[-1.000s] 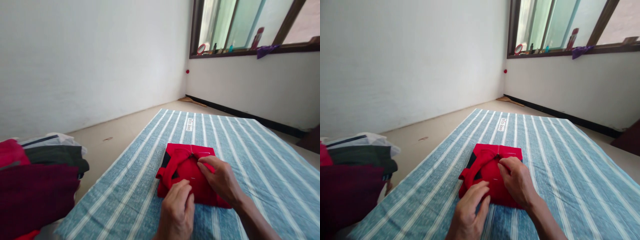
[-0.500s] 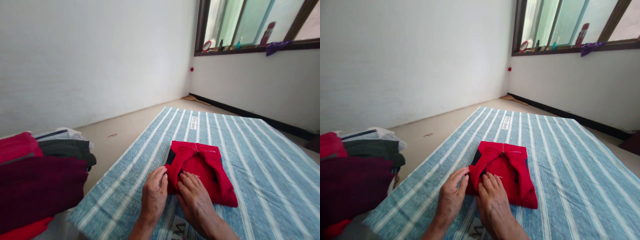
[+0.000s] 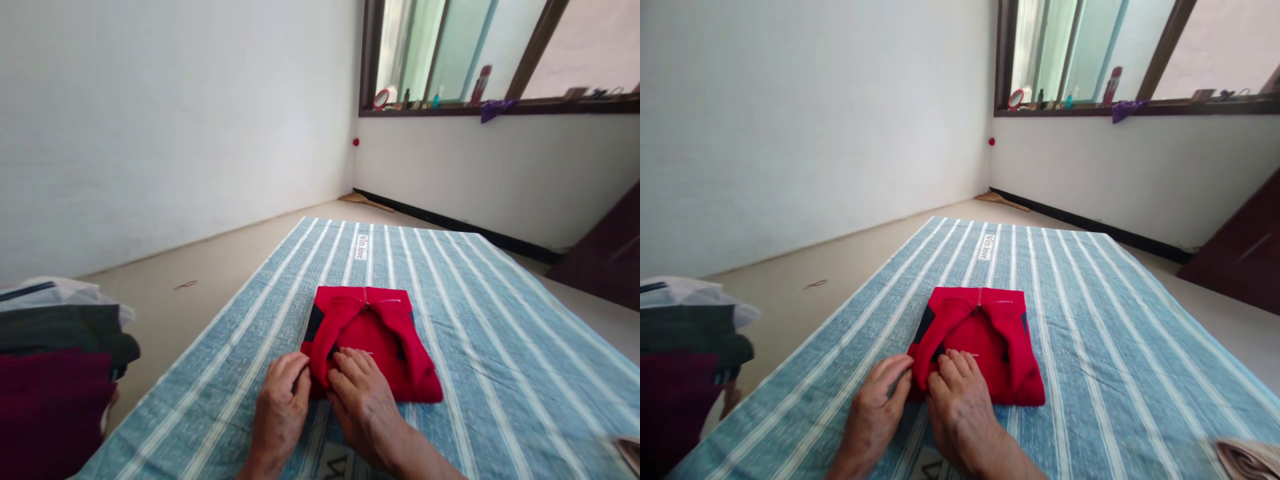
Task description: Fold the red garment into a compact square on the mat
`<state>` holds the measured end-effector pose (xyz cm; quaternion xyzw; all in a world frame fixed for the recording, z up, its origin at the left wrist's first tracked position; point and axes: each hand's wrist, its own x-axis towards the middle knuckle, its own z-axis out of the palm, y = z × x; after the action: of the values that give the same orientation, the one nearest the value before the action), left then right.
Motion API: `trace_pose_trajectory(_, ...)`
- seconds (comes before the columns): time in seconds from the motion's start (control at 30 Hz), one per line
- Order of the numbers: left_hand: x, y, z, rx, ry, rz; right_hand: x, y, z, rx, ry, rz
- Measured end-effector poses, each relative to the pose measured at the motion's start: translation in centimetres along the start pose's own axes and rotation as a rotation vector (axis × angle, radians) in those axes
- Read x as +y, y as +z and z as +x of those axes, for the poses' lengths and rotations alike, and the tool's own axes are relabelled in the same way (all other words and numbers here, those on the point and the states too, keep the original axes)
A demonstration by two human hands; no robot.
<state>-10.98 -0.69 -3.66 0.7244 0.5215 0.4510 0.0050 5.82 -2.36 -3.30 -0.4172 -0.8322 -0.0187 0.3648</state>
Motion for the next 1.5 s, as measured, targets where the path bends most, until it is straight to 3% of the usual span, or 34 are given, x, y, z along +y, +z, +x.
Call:
trace_pose_trajectory(0.17,-0.6,0.1,0.5,-0.025,-0.207,-0.088,-0.4,-0.6,-0.1,0.052,0.031,0.005)
trace_pose_trajectory(0.4,0.2,-0.3,2.2,-0.124,-0.631,-0.368,0.1,-3.3,-0.7,0.184,0.038,0.052)
trace_pose_trajectory(0.67,0.2,-0.5,3.1,-0.043,-1.026,-0.736,1.5,-4.2,-1.4,0.189,0.098,0.154)
trace_pose_trajectory(0.77,-0.2,-0.6,3.3,-0.067,-1.062,-0.718,1.4,-3.8,-1.2,0.183,0.084,0.177)
trace_pose_trajectory(1.0,-0.1,-0.3,4.2,-0.242,-1.018,-0.651,1.1,-3.1,-0.8,0.135,0.069,0.201)
trace_pose_trajectory(1.5,-0.7,-0.3,4.6,-0.333,-0.997,-0.711,0.6,-2.3,0.1,0.124,0.078,0.209)
